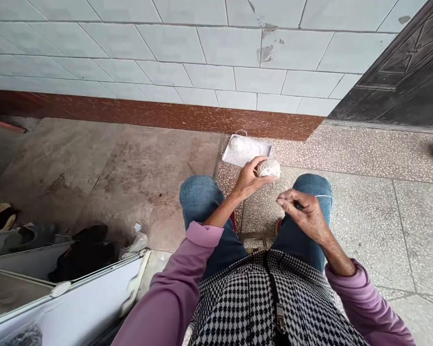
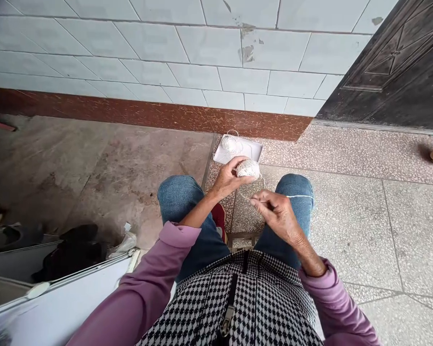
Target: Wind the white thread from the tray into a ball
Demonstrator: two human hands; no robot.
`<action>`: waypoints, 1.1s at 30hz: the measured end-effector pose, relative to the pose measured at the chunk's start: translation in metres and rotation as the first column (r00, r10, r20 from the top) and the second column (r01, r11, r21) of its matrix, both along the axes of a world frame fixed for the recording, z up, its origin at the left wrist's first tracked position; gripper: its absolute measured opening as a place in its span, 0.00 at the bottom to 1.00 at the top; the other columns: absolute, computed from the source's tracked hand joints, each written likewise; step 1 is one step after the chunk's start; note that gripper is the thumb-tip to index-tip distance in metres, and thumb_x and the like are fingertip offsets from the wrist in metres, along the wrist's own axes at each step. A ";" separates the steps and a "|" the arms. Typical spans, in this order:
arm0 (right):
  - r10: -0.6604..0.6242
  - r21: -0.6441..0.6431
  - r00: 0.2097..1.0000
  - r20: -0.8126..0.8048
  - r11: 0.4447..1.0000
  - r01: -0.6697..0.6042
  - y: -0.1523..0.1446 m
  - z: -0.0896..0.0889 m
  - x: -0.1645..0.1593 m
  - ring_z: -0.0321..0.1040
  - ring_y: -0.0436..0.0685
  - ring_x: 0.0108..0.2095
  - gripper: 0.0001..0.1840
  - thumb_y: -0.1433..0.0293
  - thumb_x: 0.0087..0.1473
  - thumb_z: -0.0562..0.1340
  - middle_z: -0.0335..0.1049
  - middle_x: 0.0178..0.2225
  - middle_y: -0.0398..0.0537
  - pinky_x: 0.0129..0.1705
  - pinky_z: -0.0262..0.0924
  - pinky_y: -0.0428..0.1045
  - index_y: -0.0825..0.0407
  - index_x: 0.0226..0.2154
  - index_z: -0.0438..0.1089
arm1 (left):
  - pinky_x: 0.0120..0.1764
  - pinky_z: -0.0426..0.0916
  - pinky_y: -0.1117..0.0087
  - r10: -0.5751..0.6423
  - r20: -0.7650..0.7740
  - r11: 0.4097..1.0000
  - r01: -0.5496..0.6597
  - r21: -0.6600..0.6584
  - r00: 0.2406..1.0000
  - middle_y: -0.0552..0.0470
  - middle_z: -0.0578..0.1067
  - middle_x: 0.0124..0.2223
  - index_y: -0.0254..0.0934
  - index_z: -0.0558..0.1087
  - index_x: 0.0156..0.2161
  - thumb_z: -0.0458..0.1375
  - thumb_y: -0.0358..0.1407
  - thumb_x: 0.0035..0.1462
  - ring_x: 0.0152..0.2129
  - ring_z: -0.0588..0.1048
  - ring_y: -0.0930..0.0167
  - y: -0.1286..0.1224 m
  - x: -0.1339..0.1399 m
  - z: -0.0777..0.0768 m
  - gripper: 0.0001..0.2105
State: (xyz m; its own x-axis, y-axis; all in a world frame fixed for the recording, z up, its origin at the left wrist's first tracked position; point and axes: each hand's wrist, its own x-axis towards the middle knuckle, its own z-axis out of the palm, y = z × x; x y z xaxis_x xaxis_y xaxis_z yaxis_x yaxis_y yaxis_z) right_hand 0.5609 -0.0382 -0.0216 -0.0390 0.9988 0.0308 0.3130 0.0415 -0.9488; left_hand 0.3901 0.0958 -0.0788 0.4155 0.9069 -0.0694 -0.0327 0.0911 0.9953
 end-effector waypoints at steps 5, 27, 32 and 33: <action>-0.063 0.013 0.997 0.049 0.998 0.063 0.009 0.012 0.030 0.61 0.54 0.27 0.22 0.50 0.66 0.67 0.68 0.26 0.45 0.30 0.59 0.51 0.48 0.28 0.72 | 0.50 0.71 0.62 0.046 0.188 0.974 -0.003 -0.226 0.981 0.48 0.82 0.44 0.37 0.78 0.50 0.78 0.48 0.42 0.43 0.78 0.63 -0.006 -0.004 0.000 0.31; -0.332 0.024 0.938 -0.101 0.942 0.336 0.017 -0.041 -0.002 0.80 0.59 0.38 0.26 0.50 0.64 0.68 0.81 0.49 0.53 0.26 0.74 0.50 0.45 0.58 0.78 | 0.38 0.74 0.65 -0.208 0.141 0.971 0.221 -0.086 0.968 0.43 0.80 0.53 0.41 0.75 0.63 0.77 0.46 0.47 0.41 0.79 0.61 -0.018 -0.004 -0.001 0.38; -0.369 0.065 0.920 -0.132 0.923 0.380 0.016 -0.046 0.004 0.79 0.56 0.32 0.19 0.52 0.61 0.71 0.82 0.40 0.49 0.27 0.75 0.50 0.45 0.49 0.80 | 0.36 0.76 0.65 -0.345 0.261 0.881 0.407 -0.241 0.901 0.39 0.81 0.55 0.46 0.67 0.70 0.73 0.56 0.53 0.37 0.84 0.60 -0.020 -0.012 0.001 0.43; -0.369 0.072 0.919 -0.138 0.922 0.380 0.016 -0.045 0.004 0.79 0.56 0.32 0.18 0.53 0.61 0.71 0.82 0.42 0.49 0.28 0.75 0.50 0.45 0.47 0.80 | 0.36 0.77 0.64 -0.337 0.309 0.863 0.423 -0.275 0.889 0.38 0.81 0.55 0.45 0.67 0.70 0.69 0.61 0.56 0.37 0.85 0.60 -0.019 -0.012 0.000 0.42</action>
State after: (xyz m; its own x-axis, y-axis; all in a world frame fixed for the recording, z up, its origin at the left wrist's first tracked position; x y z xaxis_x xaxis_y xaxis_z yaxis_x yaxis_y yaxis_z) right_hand 0.5653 -0.0222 -0.0670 0.3472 0.9316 0.1075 0.2083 0.0352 -0.9774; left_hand 0.3776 0.0766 -0.0787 0.7652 0.6169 -0.1843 -0.1634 0.4630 0.8712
